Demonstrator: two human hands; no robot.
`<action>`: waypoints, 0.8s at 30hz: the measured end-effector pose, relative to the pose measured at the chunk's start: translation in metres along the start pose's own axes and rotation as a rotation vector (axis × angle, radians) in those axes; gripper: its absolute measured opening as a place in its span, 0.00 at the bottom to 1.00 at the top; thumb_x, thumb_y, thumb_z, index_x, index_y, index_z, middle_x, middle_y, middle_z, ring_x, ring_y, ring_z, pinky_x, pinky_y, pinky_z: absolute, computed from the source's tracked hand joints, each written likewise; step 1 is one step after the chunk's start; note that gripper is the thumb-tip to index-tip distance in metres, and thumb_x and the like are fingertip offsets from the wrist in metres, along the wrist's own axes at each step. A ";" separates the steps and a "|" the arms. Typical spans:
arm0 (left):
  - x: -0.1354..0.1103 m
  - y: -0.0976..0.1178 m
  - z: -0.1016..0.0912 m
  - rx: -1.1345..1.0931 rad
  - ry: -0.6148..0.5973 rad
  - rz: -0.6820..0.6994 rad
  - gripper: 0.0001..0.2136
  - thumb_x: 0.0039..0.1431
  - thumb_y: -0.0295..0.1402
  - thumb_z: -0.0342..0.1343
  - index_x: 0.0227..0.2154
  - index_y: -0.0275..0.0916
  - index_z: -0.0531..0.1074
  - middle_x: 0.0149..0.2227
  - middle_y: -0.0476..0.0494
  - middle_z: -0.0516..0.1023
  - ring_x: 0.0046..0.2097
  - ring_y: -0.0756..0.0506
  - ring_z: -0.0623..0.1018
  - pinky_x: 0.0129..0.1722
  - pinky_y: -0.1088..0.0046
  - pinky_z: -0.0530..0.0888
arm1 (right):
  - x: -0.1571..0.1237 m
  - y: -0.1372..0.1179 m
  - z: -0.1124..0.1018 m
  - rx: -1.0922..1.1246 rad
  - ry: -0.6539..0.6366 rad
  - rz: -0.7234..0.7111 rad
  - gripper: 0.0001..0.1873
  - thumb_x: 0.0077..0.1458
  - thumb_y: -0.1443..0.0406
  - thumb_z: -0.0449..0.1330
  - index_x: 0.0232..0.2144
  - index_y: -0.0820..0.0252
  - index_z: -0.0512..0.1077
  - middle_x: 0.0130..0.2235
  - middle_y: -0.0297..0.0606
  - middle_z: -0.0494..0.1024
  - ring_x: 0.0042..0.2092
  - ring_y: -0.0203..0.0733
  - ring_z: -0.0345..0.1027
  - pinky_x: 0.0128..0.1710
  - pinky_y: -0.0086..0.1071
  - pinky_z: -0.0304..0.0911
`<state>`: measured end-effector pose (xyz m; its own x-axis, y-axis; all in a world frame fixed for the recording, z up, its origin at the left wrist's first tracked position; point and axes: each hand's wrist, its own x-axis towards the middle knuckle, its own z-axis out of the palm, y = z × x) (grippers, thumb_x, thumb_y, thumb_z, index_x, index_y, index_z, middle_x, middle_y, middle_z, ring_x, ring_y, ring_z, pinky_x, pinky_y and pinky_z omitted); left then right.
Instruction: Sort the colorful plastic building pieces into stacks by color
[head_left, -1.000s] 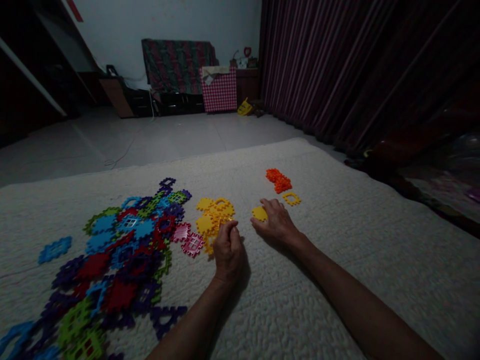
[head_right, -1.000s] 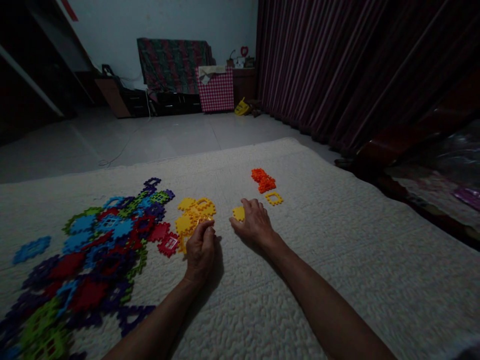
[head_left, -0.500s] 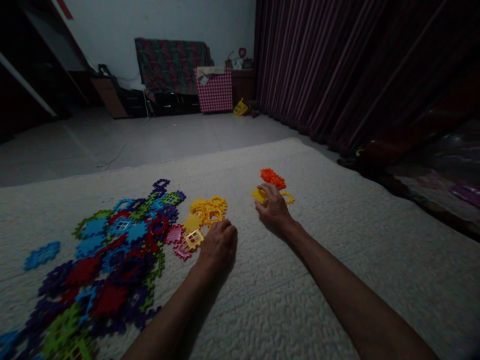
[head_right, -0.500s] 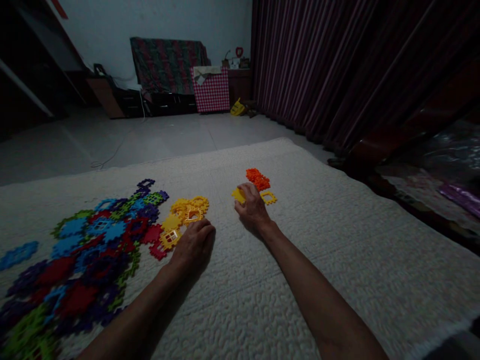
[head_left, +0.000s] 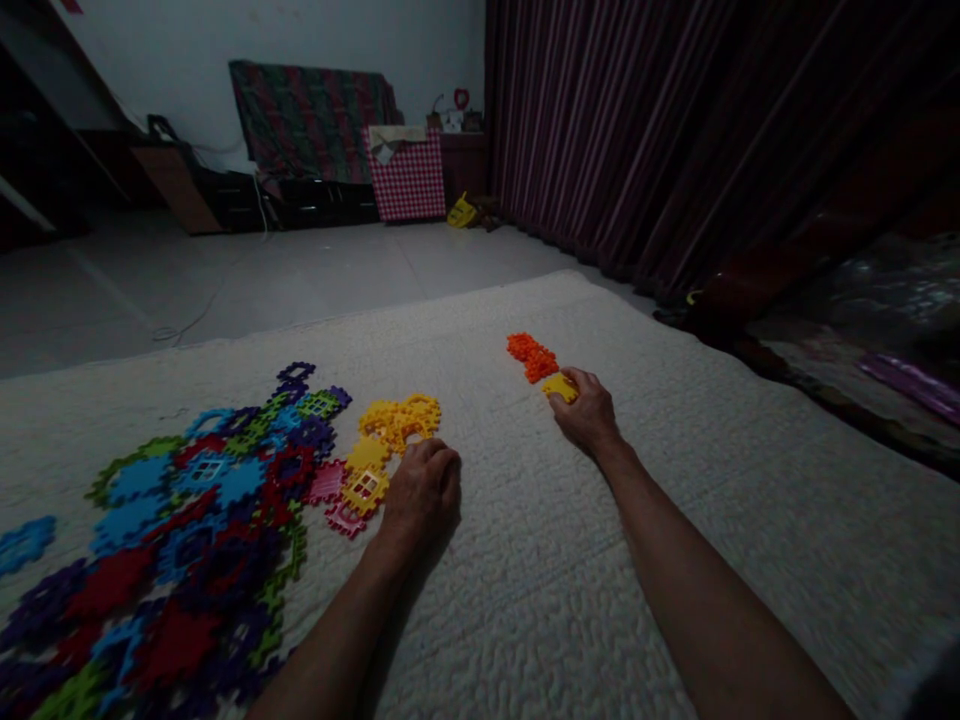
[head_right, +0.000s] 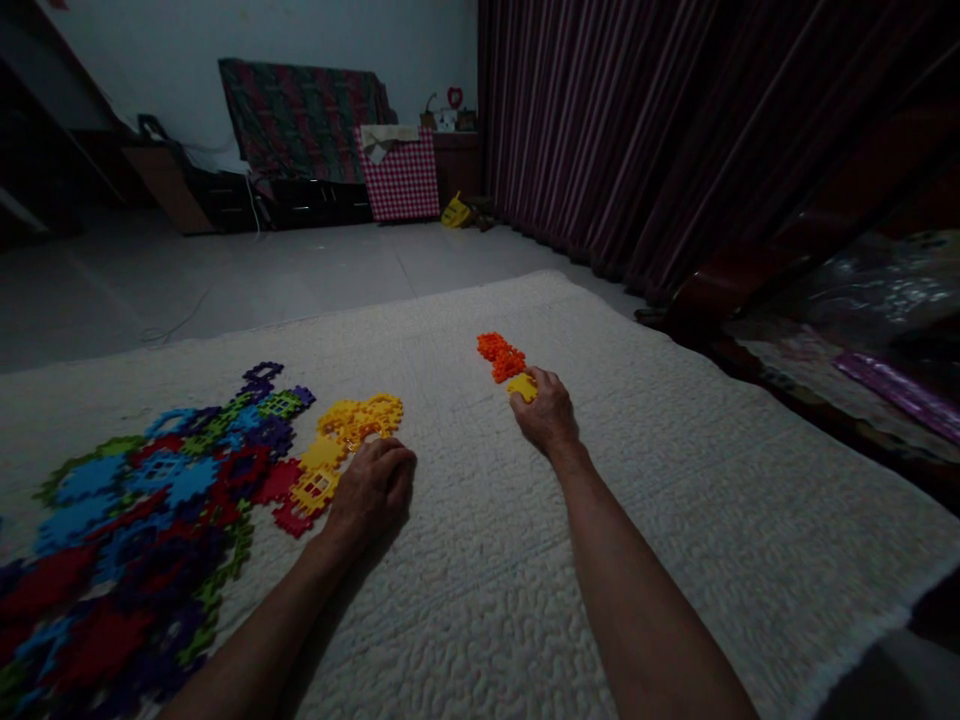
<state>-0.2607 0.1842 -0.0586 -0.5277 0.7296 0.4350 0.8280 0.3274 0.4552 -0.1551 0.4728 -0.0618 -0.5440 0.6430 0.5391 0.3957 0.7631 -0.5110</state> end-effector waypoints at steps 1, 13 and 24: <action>0.000 0.000 0.000 0.005 0.003 0.002 0.10 0.64 0.30 0.50 0.36 0.40 0.77 0.41 0.40 0.77 0.44 0.42 0.74 0.44 0.65 0.73 | 0.001 0.001 0.001 -0.003 -0.007 -0.004 0.25 0.48 0.62 0.58 0.49 0.63 0.72 0.48 0.50 0.76 0.48 0.54 0.71 0.52 0.48 0.67; -0.001 0.000 0.002 0.025 0.012 0.020 0.10 0.64 0.30 0.49 0.36 0.40 0.77 0.41 0.39 0.77 0.43 0.42 0.74 0.44 0.64 0.73 | 0.001 0.005 0.008 -0.093 -0.069 -0.058 0.24 0.48 0.62 0.58 0.48 0.63 0.72 0.46 0.51 0.75 0.47 0.54 0.69 0.50 0.48 0.67; 0.006 -0.010 -0.015 0.068 0.361 -0.137 0.14 0.59 0.27 0.49 0.44 0.40 0.74 0.46 0.37 0.77 0.48 0.40 0.75 0.52 0.58 0.72 | -0.010 -0.047 0.006 0.143 -0.017 -0.204 0.20 0.52 0.66 0.57 0.49 0.59 0.72 0.52 0.49 0.72 0.54 0.55 0.67 0.56 0.52 0.65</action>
<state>-0.2750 0.1767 -0.0490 -0.6570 0.4218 0.6248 0.7494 0.4550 0.4810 -0.1725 0.4304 -0.0472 -0.6151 0.4742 0.6299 0.1684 0.8595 -0.4826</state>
